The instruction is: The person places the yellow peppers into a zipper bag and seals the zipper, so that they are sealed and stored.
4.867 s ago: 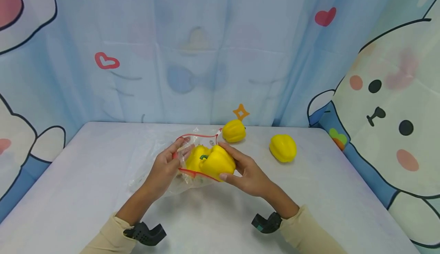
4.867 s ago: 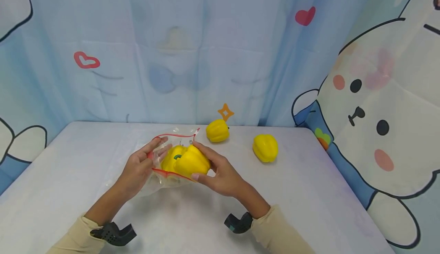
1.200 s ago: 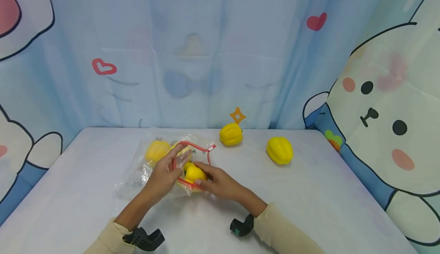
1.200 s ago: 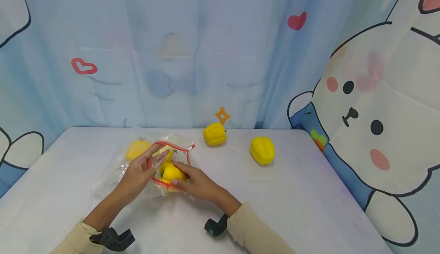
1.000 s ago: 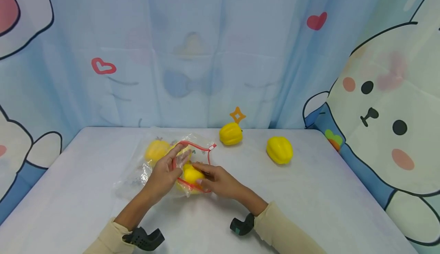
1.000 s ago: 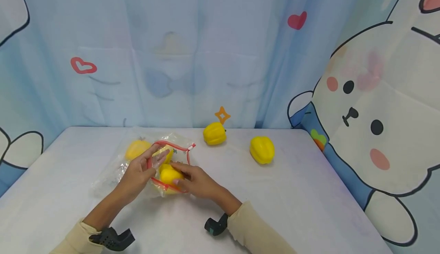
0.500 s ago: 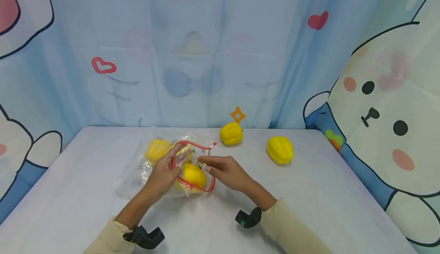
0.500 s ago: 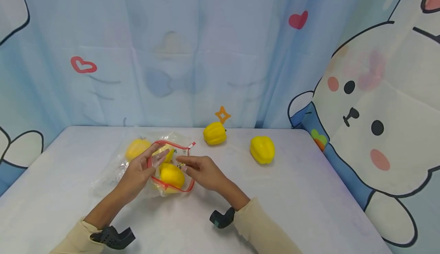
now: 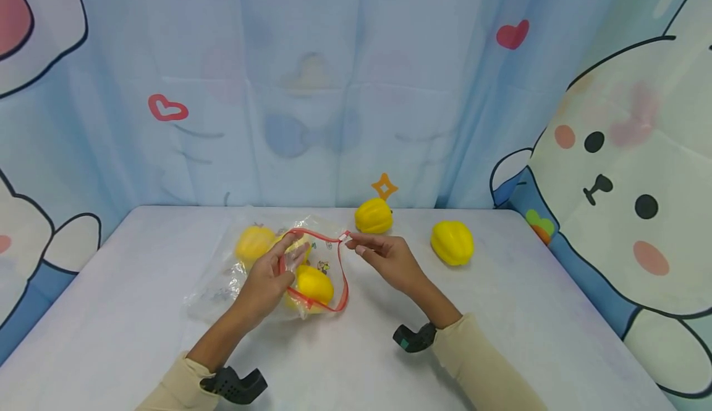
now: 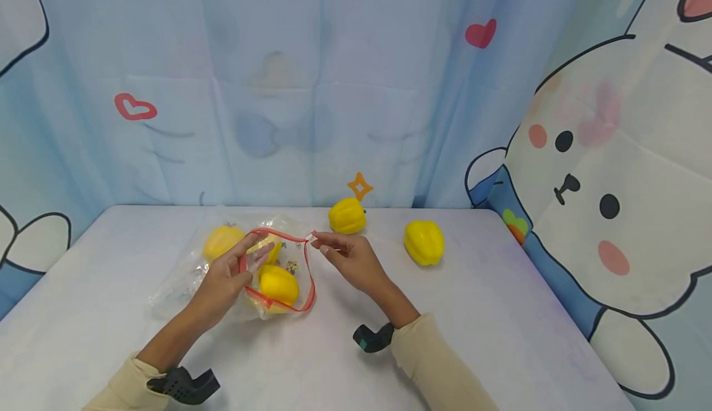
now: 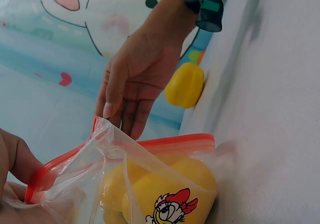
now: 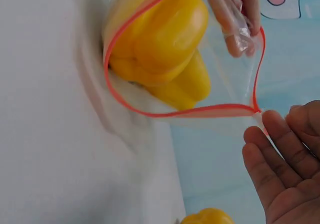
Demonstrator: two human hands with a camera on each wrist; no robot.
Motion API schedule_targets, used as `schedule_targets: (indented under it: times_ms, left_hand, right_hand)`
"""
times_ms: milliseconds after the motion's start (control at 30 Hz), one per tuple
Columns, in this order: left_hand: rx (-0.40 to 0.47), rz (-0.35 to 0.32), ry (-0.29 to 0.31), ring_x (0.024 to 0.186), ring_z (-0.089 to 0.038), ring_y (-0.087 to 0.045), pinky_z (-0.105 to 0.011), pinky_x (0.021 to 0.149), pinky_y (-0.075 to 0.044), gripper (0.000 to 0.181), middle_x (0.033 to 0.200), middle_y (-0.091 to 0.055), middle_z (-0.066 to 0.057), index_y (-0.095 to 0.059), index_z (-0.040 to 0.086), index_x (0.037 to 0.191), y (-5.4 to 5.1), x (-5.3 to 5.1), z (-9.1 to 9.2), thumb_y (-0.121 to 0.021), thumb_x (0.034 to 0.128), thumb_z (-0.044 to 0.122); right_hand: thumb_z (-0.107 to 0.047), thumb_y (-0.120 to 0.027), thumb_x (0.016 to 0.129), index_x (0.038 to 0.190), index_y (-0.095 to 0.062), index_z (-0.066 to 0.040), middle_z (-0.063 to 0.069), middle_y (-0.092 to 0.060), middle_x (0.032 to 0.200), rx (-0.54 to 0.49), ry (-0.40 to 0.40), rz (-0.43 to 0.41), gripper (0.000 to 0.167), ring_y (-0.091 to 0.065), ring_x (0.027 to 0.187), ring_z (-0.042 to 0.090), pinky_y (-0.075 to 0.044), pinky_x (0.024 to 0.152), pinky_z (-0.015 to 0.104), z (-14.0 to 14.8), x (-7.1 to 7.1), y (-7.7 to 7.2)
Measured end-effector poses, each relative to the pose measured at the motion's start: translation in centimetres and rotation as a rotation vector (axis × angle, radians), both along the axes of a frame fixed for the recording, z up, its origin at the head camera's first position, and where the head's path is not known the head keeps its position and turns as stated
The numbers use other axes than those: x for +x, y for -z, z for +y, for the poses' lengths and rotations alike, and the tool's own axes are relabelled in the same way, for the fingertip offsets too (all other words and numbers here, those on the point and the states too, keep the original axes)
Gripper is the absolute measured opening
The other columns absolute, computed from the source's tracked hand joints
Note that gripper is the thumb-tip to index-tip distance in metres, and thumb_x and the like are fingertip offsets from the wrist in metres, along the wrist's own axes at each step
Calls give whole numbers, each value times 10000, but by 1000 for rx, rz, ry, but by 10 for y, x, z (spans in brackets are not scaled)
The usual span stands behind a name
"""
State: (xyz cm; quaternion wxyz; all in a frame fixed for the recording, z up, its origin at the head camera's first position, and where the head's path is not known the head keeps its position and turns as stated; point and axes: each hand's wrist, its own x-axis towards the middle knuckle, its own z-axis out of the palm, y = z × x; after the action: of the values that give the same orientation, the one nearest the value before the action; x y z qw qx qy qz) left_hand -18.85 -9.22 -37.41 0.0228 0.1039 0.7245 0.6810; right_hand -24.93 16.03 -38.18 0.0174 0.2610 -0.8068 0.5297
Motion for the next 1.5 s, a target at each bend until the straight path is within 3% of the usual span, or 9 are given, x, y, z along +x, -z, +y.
schedule_targets:
  times_ms: [167, 300, 533, 867, 967, 1067, 1200, 1300, 1500]
  left_hand:
    - [-29, -1, -28, 1309, -166, -462, -198, 860, -493, 667, 1479, -444, -59, -291, 62, 1526, 1, 0, 0, -478, 903, -85]
    - [-28, 3, -15, 1308, -170, -464, -185, 854, -493, 665, 1480, -442, -62, -296, 66, 1525, 1, -2, 2, -479, 904, -87]
    - [-92, -8, -60, 1303, -165, -472, -132, 649, -498, 667, 1519, -385, -31, -311, 93, 1526, 1, -1, 0, -493, 903, -65]
    - [-86, -7, -49, 1316, -173, -457, -163, 786, -511, 667, 1534, -359, -43, -300, 84, 1528, 0, 0, 0, -483, 906, -71]
    - [-84, -3, -47, 1330, -174, -440, -155, 746, -512, 664, 1545, -339, -41, -299, 76, 1527, 1, 0, 0, -478, 905, -73]
    - [-92, 2, -52, 1377, -180, -370, -147, 757, -510, 662, 1560, -307, -41, -311, 78, 1524, 3, 0, 0, -488, 904, -72]
    - [-79, -11, -56, 1370, -178, -382, -158, 774, -512, 660, 1549, -330, -46, -327, 91, 1520, 4, 0, 2, -496, 905, -76]
    - [-55, -26, -51, 1322, -171, -448, -164, 745, -515, 662, 1533, -362, -38, -326, 101, 1522, 3, -1, 3, -491, 907, -79]
    - [-93, -13, -68, 1340, -191, -426, -141, 593, -485, 673, 1554, -321, -39, -327, 100, 1522, 0, -1, 1, -498, 895, -77]
  right_hand:
    - [-32, -569, 965, 1294, -592, 31, 145, -668, 1184, -29, 51, 7, 335, -596, 1151, 286, -509, 924, 336, 4, -7, 6]
    - [-86, -601, 959, 1304, -593, 0, 104, -651, 1232, -71, 112, -1, 355, -580, 1183, 245, -495, 934, 318, 13, -15, 10]
    - [-140, -617, 957, 1341, -570, -39, 76, -601, 1315, -89, 214, -11, 400, -520, 1252, 207, -460, 975, 303, 29, -39, 19]
    - [-177, -602, 969, 1453, -429, -24, 98, -430, 1481, -118, 307, -22, 536, -378, 1372, 232, -360, 1083, 366, 44, -67, 23]
    - [-242, -614, 961, 1496, -372, -68, 76, -347, 1535, -109, 331, -87, 612, -322, 1403, 239, -330, 1104, 396, 46, -76, 26]
    - [-337, -619, 951, 1540, -286, -130, 58, -275, 1571, -91, 354, -208, 708, -288, 1420, 237, -313, 1113, 401, 48, -84, 31]
    - [-405, -617, 938, 1565, -203, -192, 53, -209, 1596, -81, 381, -346, 781, -264, 1430, 235, -283, 1129, 401, 50, -93, 39]
    - [-416, -635, 923, 1568, -191, -223, 64, -193, 1600, -88, 393, -382, 806, -256, 1432, 247, -265, 1137, 415, 50, -97, 43]
    - [-432, -680, 888, 1574, -158, -236, 83, -196, 1599, -91, 397, -416, 884, -259, 1432, 261, -275, 1132, 418, 45, -107, 41]
